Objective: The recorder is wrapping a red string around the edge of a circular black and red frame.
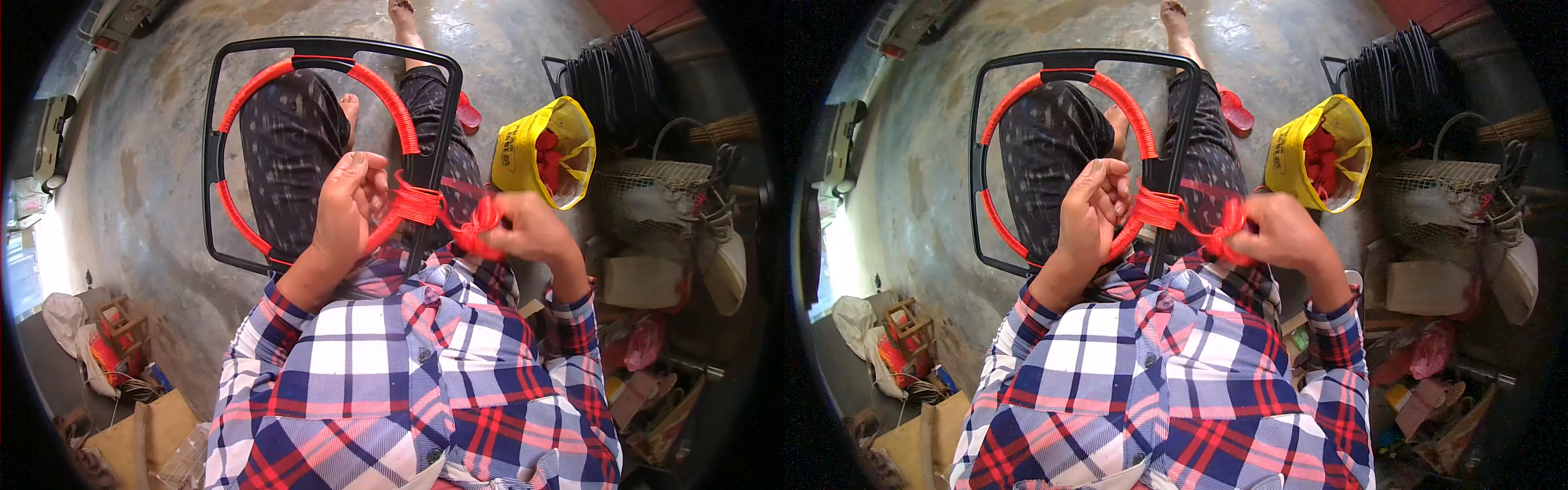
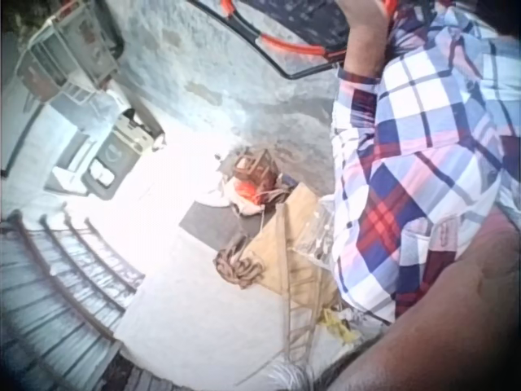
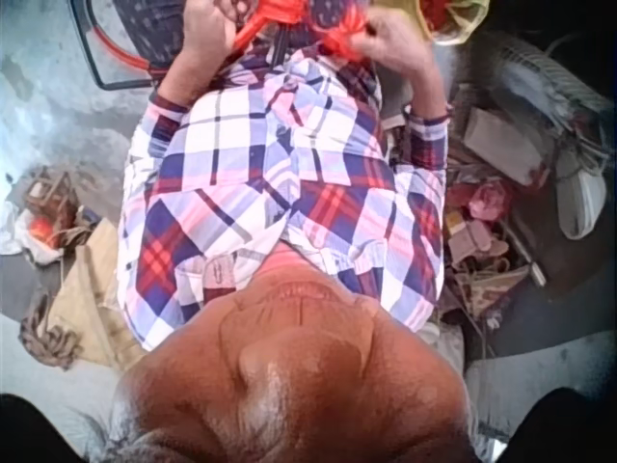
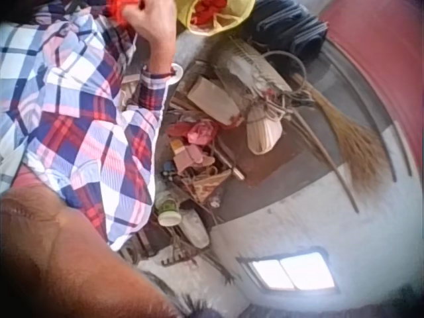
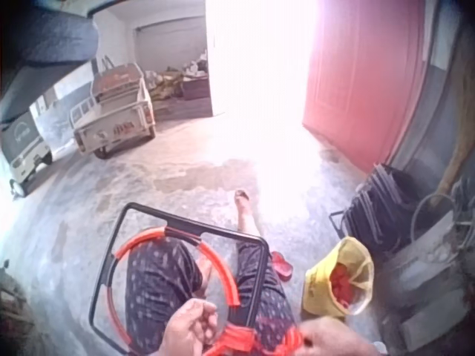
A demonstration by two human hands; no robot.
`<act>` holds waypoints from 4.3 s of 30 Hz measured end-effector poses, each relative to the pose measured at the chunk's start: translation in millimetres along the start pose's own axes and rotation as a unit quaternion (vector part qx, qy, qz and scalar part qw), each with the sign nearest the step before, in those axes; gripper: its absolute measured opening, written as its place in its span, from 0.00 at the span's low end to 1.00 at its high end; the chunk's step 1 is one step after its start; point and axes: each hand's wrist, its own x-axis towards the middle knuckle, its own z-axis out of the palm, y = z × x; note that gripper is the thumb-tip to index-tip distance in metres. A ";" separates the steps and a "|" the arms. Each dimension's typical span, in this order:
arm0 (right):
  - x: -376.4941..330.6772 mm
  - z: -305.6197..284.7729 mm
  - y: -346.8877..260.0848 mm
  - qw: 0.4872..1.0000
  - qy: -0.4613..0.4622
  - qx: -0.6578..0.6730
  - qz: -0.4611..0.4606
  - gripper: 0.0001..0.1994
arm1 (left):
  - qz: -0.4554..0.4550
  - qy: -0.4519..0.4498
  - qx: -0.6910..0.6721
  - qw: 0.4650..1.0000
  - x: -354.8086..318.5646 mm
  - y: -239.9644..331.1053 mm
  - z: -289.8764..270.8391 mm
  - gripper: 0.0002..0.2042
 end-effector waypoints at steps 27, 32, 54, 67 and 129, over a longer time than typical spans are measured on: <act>-4.1 28.3 34.6 0.839 0.185 0.483 0.168 0.07 | -0.084 -0.141 -0.061 0.985 0.0 4.1 16.1 0.18; -44.3 32.3 48.0 0.797 0.314 0.487 0.171 0.10 | -0.126 -0.127 -0.021 0.984 2.7 5.1 9.7 0.15; -44.6 66.2 89.4 0.836 0.257 0.402 0.271 0.07 | -0.144 -0.120 -0.030 0.982 9.4 0.9 6.6 0.02; 86.0 12.8 -62.5 0.927 0.200 -0.196 -0.248 0.22 | 0.192 -0.004 0.130 0.973 -3.1 -4.2 22.7 0.18; 25.6 64.0 -16.0 0.862 0.227 0.440 0.107 0.05 | -0.074 -0.058 0.080 0.992 -2.4 8.2 23.8 0.12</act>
